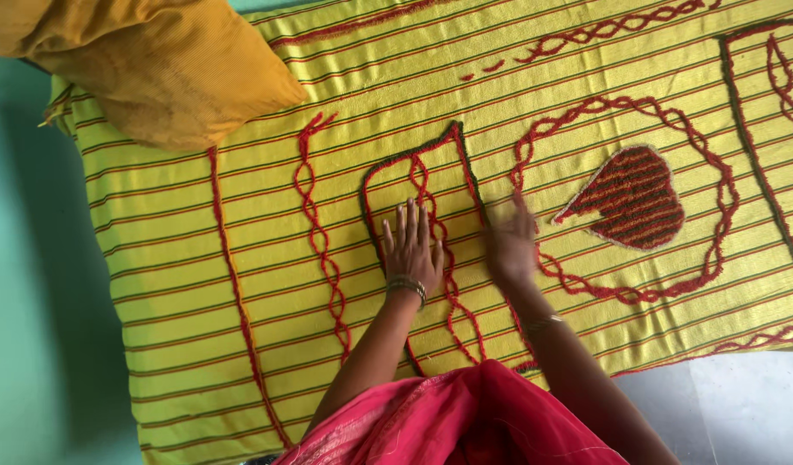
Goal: The person smooths a yellow striped bedsheet on a bed by hand, repeatedly patting and pressing the fabric to remove wrinkles. The person also briefly adjusts a black pillow and a brown pillow on the bed.
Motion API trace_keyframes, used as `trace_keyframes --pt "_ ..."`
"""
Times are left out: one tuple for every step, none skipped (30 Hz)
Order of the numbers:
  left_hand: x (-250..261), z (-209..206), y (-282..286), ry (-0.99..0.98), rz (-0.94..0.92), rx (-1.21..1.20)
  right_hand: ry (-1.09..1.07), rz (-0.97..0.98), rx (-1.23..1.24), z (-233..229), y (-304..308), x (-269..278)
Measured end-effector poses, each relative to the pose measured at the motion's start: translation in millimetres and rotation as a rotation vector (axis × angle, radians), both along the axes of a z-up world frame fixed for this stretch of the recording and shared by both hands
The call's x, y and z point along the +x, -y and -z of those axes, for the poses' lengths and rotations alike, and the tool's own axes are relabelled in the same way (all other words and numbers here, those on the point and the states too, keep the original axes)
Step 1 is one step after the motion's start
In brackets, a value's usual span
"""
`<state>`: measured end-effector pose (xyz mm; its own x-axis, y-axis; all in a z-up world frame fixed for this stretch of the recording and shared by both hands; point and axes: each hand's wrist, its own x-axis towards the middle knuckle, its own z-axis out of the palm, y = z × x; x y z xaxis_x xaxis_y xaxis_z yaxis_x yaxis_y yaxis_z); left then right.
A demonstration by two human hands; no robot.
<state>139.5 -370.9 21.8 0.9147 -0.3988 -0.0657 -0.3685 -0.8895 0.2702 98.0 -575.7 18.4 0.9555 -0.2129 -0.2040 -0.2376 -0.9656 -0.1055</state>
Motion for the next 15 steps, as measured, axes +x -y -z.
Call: trace_keyframes --pt "11 2 1 -0.059 0.017 0.106 0.011 -0.059 0.091 -4 -23 15" --pt "21 5 0 -0.117 0.032 0.211 0.022 -0.12 0.182 -8 -43 27" --pt "26 10 -2 -0.175 0.048 0.317 0.064 -0.161 0.185 -13 -57 35" --pt "26 14 -4 -0.12 0.03 0.242 0.104 -0.202 0.189 -17 -66 40" --pt "22 18 -6 -0.066 0.012 0.166 0.144 -0.242 0.193 -20 -69 42" --pt "20 21 -8 -0.009 -0.003 0.09 0.126 -0.236 0.201 -23 -66 43" --pt "21 25 -10 0.001 -0.006 0.073 0.109 -0.231 0.209 -25 -62 42" --pt "22 27 -10 0.006 -0.008 0.055 0.086 -0.225 0.217 -27 -58 37" --pt "18 27 -10 0.01 -0.01 0.038 0.07 -0.198 0.222 -28 -56 30" --pt "18 25 -9 -0.016 -0.009 0.047 0.067 -0.174 0.222 -28 -53 28" --pt "14 21 -8 -0.042 -0.007 0.057 0.065 -0.151 0.223 -29 -50 24" --pt "10 17 -5 -0.066 -0.009 0.066 0.076 -0.141 0.202 -30 -48 20" --pt "4 13 1 -0.068 0.003 0.042 0.086 -0.131 0.182 -29 -46 15" --pt "-7 10 7 -0.073 0.012 0.019 0.094 -0.124 0.163 -28 -44 9" --pt "-18 7 13 -0.078 0.021 -0.003 0.117 -0.12 0.181 -27 -39 4"
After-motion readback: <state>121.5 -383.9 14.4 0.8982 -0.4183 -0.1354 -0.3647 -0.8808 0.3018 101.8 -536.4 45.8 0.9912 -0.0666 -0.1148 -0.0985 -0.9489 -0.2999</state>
